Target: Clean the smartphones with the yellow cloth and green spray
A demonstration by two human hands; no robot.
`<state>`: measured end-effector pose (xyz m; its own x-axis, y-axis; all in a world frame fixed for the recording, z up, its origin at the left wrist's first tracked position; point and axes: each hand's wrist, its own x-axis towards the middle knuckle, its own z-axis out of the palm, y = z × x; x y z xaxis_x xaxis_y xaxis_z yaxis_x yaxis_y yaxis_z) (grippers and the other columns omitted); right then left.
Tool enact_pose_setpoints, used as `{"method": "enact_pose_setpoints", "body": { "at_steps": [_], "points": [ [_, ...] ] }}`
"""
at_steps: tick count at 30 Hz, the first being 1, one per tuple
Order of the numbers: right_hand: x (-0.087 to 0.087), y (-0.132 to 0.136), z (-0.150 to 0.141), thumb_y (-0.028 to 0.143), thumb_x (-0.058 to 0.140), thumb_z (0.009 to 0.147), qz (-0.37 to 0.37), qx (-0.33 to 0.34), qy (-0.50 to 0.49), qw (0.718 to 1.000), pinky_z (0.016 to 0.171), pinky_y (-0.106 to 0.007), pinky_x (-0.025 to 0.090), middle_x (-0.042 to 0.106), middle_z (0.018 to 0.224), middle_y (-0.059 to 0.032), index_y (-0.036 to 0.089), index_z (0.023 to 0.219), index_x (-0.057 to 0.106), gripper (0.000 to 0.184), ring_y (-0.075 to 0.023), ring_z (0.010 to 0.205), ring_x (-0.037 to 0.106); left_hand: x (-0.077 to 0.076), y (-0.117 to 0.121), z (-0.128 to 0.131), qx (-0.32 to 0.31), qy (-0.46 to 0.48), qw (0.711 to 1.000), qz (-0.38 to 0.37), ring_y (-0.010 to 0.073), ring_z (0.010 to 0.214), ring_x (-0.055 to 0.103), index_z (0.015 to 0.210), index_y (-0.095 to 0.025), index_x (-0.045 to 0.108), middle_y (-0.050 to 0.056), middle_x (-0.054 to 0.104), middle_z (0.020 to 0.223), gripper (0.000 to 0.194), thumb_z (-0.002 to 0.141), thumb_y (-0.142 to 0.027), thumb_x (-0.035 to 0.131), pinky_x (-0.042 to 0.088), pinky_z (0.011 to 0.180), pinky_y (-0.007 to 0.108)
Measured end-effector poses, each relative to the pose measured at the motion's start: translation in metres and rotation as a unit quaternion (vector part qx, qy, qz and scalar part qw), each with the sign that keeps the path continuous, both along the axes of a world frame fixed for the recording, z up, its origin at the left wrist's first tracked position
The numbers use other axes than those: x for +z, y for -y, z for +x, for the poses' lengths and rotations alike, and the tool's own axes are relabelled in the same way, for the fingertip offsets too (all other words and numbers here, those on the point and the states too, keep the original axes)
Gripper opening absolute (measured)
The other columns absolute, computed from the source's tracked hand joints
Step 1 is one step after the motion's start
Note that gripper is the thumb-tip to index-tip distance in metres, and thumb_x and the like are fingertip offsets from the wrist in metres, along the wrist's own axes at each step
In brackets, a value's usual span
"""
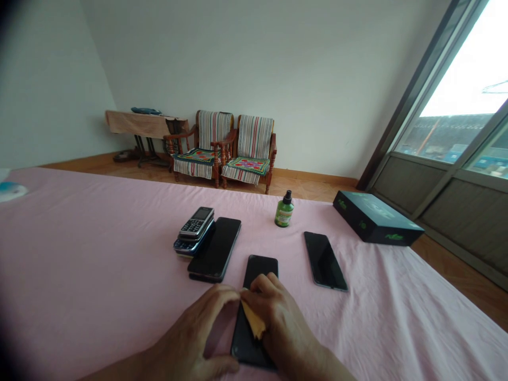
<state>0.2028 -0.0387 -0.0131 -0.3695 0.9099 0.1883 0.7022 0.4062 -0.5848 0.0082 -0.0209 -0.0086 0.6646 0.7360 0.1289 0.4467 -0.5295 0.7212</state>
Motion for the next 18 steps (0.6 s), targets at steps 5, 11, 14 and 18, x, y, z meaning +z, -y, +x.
{"method": "enact_pose_setpoints", "body": {
  "at_steps": [5, 11, 14, 18],
  "points": [
    [-0.008, 0.014, -0.001, -0.003, 0.053, 0.069, -0.008, 0.010, -0.008, 1.000, 0.067, -0.030, 0.040, 0.058, 0.088, -0.0053, 0.020, 0.094, 0.068, 0.037, -0.0202, 0.086, 0.051, -0.010, -0.003, -0.003, -0.001, 0.000, 1.000, -0.009, 0.0241, 0.124, 0.047, 0.136, -0.023, 0.041, 0.006, 0.053, 0.134, 0.089, 0.061, -0.021, 0.090, 0.038, 0.108, 0.037],
    [-0.009, 0.024, 0.002, 0.011, 0.061, 0.078, 0.008, 0.052, -0.039, 0.998, 0.065, -0.028, 0.041, 0.059, 0.088, -0.0064, 0.020, 0.095, 0.070, 0.021, -0.0195, 0.083, 0.052, -0.009, -0.013, -0.004, -0.051, -0.008, 0.999, -0.013, 0.0265, 0.126, 0.047, 0.137, -0.023, 0.046, 0.008, 0.054, 0.136, 0.087, 0.061, -0.029, 0.089, 0.036, 0.110, 0.043],
    [-0.008, 0.025, 0.003, 0.017, 0.066, 0.078, 0.004, 0.081, -0.048, 0.996, 0.064, -0.027, 0.040, 0.058, 0.085, -0.0048, 0.022, 0.095, 0.072, 0.019, -0.0177, 0.079, 0.053, -0.003, -0.015, -0.004, -0.057, -0.026, 0.998, -0.015, 0.0291, 0.129, 0.044, 0.134, -0.021, 0.051, 0.011, 0.051, 0.140, 0.080, 0.063, -0.033, 0.087, 0.034, 0.110, 0.047],
    [-0.008, 0.027, -0.001, 0.020, 0.073, 0.074, 0.002, 0.095, -0.035, 0.995, 0.063, -0.026, 0.041, 0.058, 0.083, -0.0042, 0.022, 0.088, 0.074, 0.014, -0.0182, 0.080, 0.054, 0.002, -0.014, -0.004, -0.067, -0.038, 0.997, -0.004, 0.0284, 0.130, 0.044, 0.133, -0.019, 0.053, 0.013, 0.050, 0.142, 0.074, 0.068, -0.034, 0.084, 0.035, 0.110, 0.046]
  ]
}}
